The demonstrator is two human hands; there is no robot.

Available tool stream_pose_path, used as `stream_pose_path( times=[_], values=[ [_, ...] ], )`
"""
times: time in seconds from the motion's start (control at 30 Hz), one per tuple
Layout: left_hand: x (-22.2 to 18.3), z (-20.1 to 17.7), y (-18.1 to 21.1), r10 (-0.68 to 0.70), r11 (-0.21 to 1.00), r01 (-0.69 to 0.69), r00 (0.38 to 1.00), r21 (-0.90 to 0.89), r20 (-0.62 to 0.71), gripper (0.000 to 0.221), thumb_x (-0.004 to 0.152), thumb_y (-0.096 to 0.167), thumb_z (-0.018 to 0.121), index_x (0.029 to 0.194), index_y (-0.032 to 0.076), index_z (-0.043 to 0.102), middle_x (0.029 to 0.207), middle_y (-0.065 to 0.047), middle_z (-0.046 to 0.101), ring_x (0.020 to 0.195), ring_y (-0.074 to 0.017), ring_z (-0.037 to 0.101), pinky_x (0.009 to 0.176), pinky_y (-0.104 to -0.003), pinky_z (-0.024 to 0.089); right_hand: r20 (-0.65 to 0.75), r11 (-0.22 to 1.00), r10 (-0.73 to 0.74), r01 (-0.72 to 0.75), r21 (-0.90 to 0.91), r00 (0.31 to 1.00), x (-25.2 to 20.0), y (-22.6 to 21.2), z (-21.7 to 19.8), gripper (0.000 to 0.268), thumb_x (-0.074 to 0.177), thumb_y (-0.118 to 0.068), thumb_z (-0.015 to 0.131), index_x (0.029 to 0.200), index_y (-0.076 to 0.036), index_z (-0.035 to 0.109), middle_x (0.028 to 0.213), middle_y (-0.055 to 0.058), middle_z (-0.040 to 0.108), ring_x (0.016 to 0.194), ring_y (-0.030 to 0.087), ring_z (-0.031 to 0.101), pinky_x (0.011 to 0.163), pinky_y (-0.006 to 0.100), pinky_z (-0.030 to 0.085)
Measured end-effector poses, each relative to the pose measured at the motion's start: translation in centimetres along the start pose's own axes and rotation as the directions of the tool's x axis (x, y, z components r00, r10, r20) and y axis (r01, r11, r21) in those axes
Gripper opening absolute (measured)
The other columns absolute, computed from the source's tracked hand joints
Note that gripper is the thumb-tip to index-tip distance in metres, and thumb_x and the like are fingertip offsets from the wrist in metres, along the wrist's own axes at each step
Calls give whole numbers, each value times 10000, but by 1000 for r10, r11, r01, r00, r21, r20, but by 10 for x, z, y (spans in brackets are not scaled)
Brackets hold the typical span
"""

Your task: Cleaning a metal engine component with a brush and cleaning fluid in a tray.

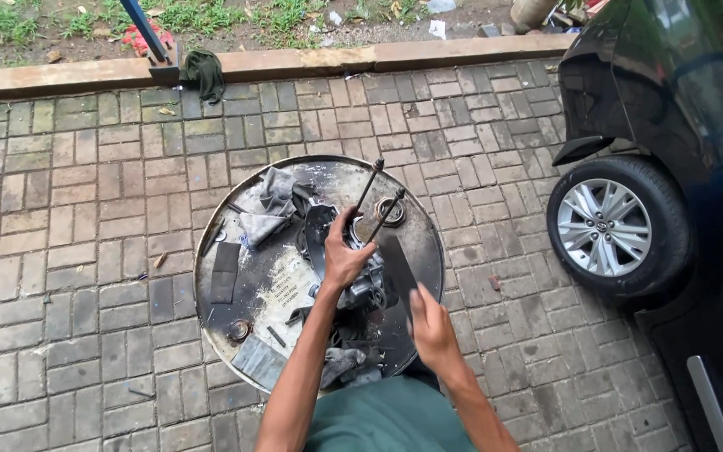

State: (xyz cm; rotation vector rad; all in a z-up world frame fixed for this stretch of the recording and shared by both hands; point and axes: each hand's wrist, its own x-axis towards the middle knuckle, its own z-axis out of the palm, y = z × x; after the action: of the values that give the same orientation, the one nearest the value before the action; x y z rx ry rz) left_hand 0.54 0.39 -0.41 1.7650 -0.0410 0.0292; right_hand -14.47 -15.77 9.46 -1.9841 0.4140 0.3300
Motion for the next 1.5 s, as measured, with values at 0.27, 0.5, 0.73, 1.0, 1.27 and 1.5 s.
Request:
stream_pose_path(
  times=[0.27,0.5,0.73,1.0,1.27,1.5],
  values=[
    [-3,0,3,62,998,-62,998,-25,-10,817,723,269,721,1474,131,429,1520,-206,486,1404,-361,472,1139,-653,352,-34,1000,15,-14,26,999,-21,59,13,764,972,-529,352,1515,3,430,481,45,536,443,144,555,464,354,462],
    [0,1,9,21,1000,-21,1000,-14,4,816,713,273,704,1470,141,430,1526,-201,481,1409,-365,464,1123,-682,349,-79,981,-147,155,113,986,-28,99,30,709,974,-575,309,1305,-33,624,506,14,548,408,127,507,365,297,409],
    [-3,2,-1,63,998,-63,998,-11,6,834,749,378,710,1489,137,410,1537,-212,463,1418,-372,452,1120,-693,344,-72,958,-243,251,141,967,0,23,30,725,972,-616,312,1259,21,508,520,38,530,438,137,498,420,322,393],
    [-3,-2,11,7,1000,-7,1000,-18,18,833,723,282,693,1489,124,408,1542,-208,457,1424,-363,445,1139,-656,342,-87,966,-67,86,243,994,-38,111,35,662,969,-586,333,1190,-49,651,520,40,521,391,135,466,352,297,393],
    [1,1,-15,145,973,-155,987,-170,-70,839,665,369,897,1385,71,587,1246,-147,679,1228,-310,603,1111,-455,442,-77,920,-389,392,26,918,-2,-12,21,542,1061,-472,285,775,-112,571,414,63,526,382,216,540,455,343,478],
    [0,-2,-16,148,978,-158,986,-136,-78,798,631,127,843,1381,60,579,1225,-137,676,1219,-313,607,1106,-442,439,-183,926,-364,376,34,913,-17,58,29,644,1031,-581,220,748,-150,606,416,52,559,383,183,560,441,314,466]
  ],
)
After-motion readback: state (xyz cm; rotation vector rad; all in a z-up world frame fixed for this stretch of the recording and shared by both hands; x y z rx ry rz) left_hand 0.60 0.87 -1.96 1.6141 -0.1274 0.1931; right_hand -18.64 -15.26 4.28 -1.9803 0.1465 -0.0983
